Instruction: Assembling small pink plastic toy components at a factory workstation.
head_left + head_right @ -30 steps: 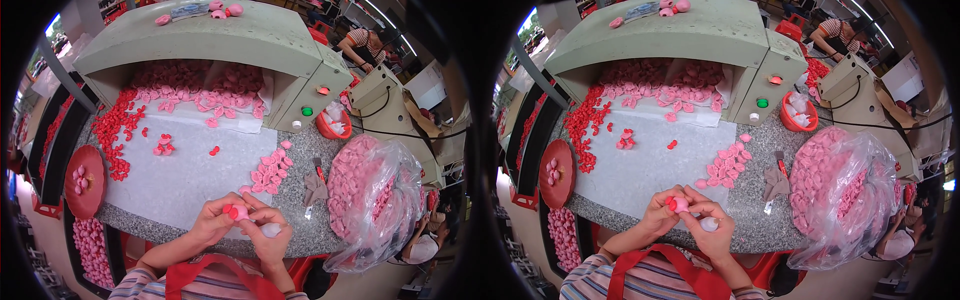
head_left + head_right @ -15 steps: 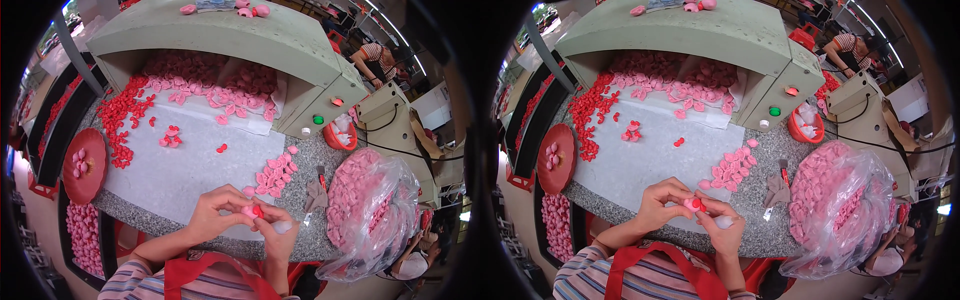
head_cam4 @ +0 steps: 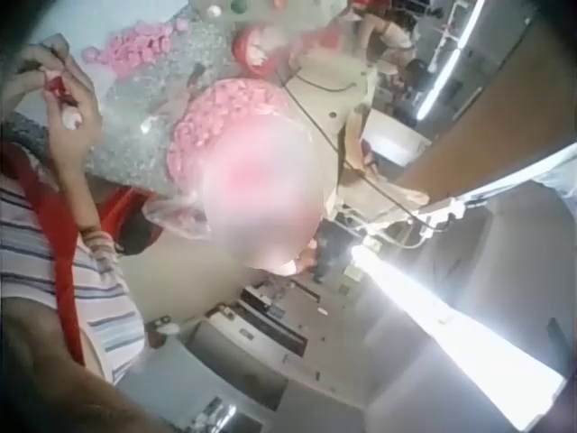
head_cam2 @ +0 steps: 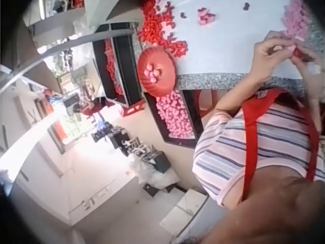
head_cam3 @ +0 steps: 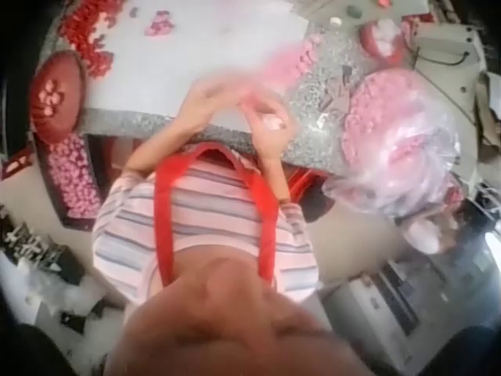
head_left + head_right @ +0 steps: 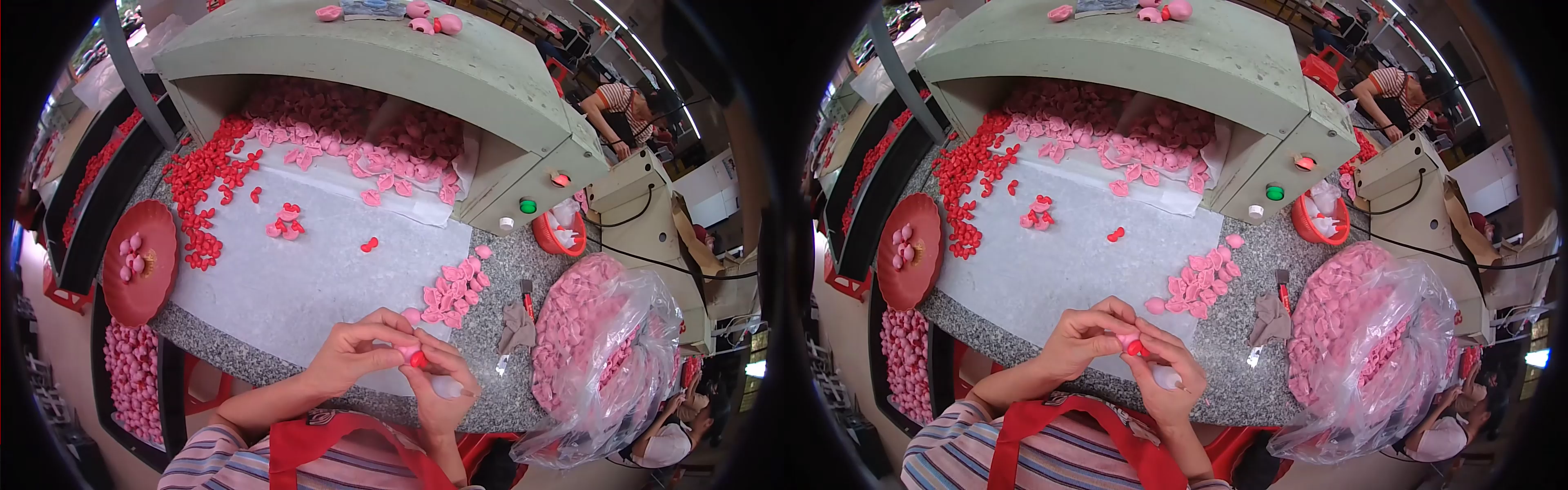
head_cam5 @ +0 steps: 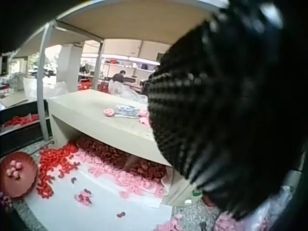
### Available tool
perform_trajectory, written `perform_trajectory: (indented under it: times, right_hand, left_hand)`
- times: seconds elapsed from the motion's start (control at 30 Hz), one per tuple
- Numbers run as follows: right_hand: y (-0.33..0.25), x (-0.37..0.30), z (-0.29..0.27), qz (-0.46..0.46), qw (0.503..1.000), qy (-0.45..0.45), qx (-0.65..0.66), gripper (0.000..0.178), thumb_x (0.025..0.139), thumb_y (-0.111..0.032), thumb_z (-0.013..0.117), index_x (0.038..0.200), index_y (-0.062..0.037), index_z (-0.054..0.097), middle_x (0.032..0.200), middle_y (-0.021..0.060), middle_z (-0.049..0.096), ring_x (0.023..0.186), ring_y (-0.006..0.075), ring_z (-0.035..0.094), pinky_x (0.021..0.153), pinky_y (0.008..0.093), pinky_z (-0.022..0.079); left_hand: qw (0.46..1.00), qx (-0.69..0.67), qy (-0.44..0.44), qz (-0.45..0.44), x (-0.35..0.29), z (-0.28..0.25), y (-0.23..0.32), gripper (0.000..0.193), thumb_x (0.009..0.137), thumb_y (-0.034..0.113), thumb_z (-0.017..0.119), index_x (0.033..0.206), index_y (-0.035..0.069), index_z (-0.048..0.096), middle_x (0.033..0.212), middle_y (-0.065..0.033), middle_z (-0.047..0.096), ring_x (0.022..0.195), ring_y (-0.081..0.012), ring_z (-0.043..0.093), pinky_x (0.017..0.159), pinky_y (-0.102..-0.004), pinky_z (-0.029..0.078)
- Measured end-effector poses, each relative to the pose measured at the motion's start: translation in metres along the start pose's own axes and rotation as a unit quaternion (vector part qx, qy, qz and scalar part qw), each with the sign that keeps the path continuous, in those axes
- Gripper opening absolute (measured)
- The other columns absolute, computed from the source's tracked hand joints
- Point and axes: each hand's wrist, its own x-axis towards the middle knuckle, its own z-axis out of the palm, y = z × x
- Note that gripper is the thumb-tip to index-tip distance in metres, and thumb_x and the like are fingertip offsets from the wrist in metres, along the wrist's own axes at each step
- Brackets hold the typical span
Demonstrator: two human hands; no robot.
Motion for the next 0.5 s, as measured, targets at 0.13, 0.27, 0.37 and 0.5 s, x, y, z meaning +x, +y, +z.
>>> perform_trajectory:
  times: [0.13, 0.27, 0.37, 0.5]
  right_hand:
    - [0.005, -0.001, 0.003, -0.018, 1.0, -0.002, 0.003, 0.03, 0.064, 0.01, 0.069, 0.09, 0.0011, 0.059, 0.101, 0.0203, 0.059, 0.089, 0.0211, 0.06, 0.067, 0.0261, 0.052]
    - [0.02, 0.001, 0.01, 0.004, 1.0, -0.012, -0.021, 0.03, 0.065, 0.01, 0.068, 0.092, 0.0016, 0.058, 0.103, 0.0192, 0.058, 0.092, 0.0213, 0.059, 0.069, 0.0265, 0.052]
    - [0.024, 0.009, 0.026, 0.054, 0.994, -0.063, -0.069, 0.036, 0.066, 0.009, 0.067, 0.099, 0.0021, 0.057, 0.108, 0.0173, 0.057, 0.096, 0.0226, 0.058, 0.072, 0.0265, 0.051]
    - [0.052, 0.032, 0.039, 0.042, 0.989, -0.113, -0.082, 0.045, 0.067, 0.008, 0.067, 0.109, 0.0009, 0.054, 0.111, 0.0134, 0.056, 0.096, 0.0218, 0.058, 0.074, 0.028, 0.05]
  left_hand:
    - [1.0, -0.009, 0.013, 0.02, -0.002, -0.004, -0.007, 0.013, 0.078, -0.001, 0.058, 0.09, 0.001, 0.062, 0.101, -0.0104, 0.05, 0.095, -0.0185, 0.049, 0.084, -0.0308, 0.04]
    - [0.997, -0.003, 0.058, 0.056, -0.003, -0.009, -0.017, 0.008, 0.081, 0.002, 0.057, 0.088, 0.001, 0.059, 0.103, -0.0104, 0.051, 0.097, -0.0177, 0.049, 0.085, -0.0313, 0.04]
    - [0.989, 0.013, 0.137, 0.058, -0.005, -0.024, -0.022, 0.009, 0.083, 0.005, 0.055, 0.091, 0.003, 0.057, 0.106, -0.0096, 0.052, 0.096, -0.0169, 0.051, 0.083, -0.0305, 0.041]
    - [0.914, 0.165, 0.345, 0.135, -0.015, -0.079, 0.031, 0.009, 0.082, 0.005, 0.054, 0.09, 0.002, 0.056, 0.1, -0.0078, 0.057, 0.088, -0.0145, 0.055, 0.078, -0.027, 0.044]
